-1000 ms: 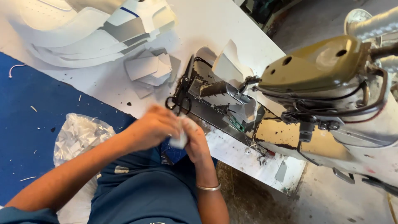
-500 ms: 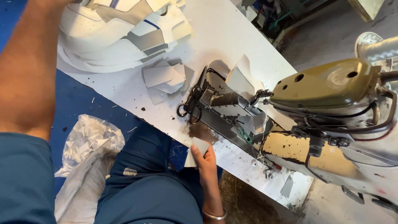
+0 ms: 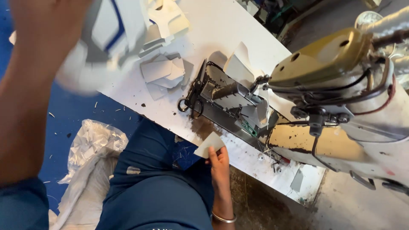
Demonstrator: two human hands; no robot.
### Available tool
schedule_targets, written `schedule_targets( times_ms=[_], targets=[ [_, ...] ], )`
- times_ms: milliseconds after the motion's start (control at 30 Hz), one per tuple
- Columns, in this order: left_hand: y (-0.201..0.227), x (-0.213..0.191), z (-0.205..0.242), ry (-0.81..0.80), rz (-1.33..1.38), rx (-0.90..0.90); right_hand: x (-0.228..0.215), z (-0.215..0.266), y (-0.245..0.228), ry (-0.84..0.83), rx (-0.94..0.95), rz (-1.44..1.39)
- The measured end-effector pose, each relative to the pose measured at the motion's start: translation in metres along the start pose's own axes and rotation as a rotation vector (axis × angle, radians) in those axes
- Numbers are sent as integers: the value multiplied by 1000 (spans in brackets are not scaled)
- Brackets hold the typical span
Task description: The person sits at a sewing machine and repeatedly sews white fabric masks with blue and gray accents. They feed each mask under the needle, guide it through the machine, and then use scissors to trim the thread before stacking the finished masks.
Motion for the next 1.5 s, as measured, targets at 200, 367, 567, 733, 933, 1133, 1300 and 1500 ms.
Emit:
schedule_targets(
  times_ms=[200,367,567,733,933,1133,1300,1500],
  targets=[
    [115,-9,103,-20,402,-244,-39,6,-4,251,-90,-82],
    [120,117,186,-233,1130,-741,-66,17,-23,535,-271,-228],
    [111,166,228,-387,1206,-903,-62,15,-13,536,-257,-174],
    [136,144,207,-579,1157,-886,1,4,-43,305,-112,-219],
    [142,136,209,-682,1169,-836,52,-8,-83,-7,-186,-226],
    [137,138,217,-716,1162,-868,72,-13,-93,-42,-240,-134],
    [141,138,215,-735,1191,-861,78,-9,-102,13,-269,-45],
    [155,130,204,-704,1031,-756,87,-2,-117,62,-264,191]
  ],
)
Point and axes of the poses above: each hand's wrist, its own z-axis away from the middle knuckle, its own x-axis out of the palm, y = z × x, the point moved 3 cm from there along -z, towards the middle knuckle, and after that the axes turned 7 degrees about -x, right-handed, at the moved point
